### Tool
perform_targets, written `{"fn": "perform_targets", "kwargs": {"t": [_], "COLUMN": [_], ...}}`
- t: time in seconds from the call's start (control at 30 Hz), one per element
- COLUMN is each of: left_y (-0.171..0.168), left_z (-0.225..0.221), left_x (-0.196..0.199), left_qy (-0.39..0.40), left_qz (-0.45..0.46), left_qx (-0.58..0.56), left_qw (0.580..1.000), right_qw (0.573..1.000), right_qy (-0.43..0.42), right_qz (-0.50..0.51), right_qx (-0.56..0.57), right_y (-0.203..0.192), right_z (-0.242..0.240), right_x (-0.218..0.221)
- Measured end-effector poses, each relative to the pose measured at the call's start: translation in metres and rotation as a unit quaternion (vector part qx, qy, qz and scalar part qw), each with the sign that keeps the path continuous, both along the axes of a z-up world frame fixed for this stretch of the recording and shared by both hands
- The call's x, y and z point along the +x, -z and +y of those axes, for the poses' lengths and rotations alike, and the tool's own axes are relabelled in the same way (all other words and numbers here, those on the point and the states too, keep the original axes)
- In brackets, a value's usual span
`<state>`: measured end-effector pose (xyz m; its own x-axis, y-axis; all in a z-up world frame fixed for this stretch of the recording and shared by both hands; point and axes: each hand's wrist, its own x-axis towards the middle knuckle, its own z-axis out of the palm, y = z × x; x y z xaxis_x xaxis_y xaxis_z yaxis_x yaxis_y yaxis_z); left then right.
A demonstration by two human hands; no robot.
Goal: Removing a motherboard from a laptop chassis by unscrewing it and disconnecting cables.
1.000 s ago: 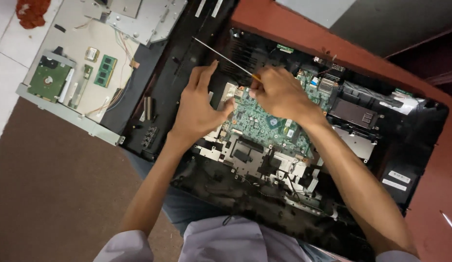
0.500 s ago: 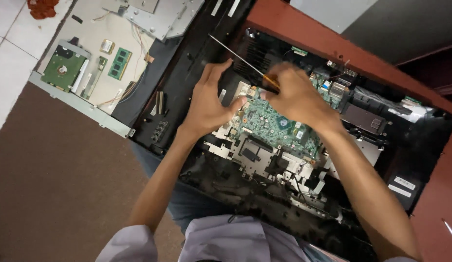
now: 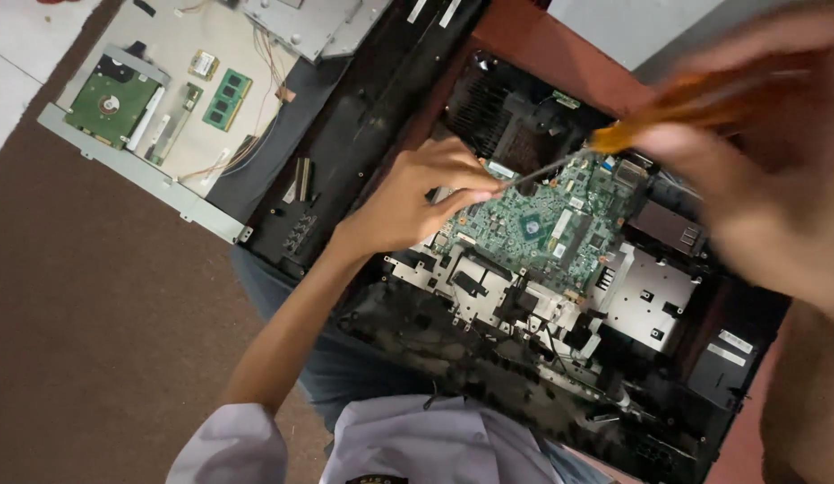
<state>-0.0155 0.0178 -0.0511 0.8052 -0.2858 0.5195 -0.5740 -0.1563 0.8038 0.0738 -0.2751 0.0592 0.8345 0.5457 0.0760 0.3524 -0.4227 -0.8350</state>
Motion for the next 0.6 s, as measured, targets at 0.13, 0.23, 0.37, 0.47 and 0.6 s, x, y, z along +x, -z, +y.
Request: {"fn": "perform_targets", "kwargs": {"t": [0.13,0.23,0.37,0.47,0.6], "left_y": [0.022,0.019,0.021,0.016,0.019], "left_z": [0.002,0.006,0.012,0.013,0.014], "left_x": [0.011,0.010,0.010,0.008,0.009], "left_qy": [-0.033,-0.031,-0.018,-0.012,-0.008], "left_qz": [0.010,0.012,0.011,0.009,0.003], "left_qx": [0.082,0.062,0.032,0.063,0.066], "left_qw": [0.996,0.998,0.999,0.998,0.998], "right_qw": [0.953,0.956,0.950,0.954,0.954], "right_qy": [-0.181,-0.179,-0.175,-0.207,-0.204], "right_qz": [-0.239,-0.226,-0.252,-0.216,-0.218], "right_qx": [-0.044,-0.050,-0.063,-0.031,-0.034], "right_y": [-0.055,-0.048,-0.039,-0.043,-0.040], "right_z": [0.060,0.065,0.066,0.076,0.077], "right_x": [-0.025,-0.019,-0.012,-0.018,-0.018]}}
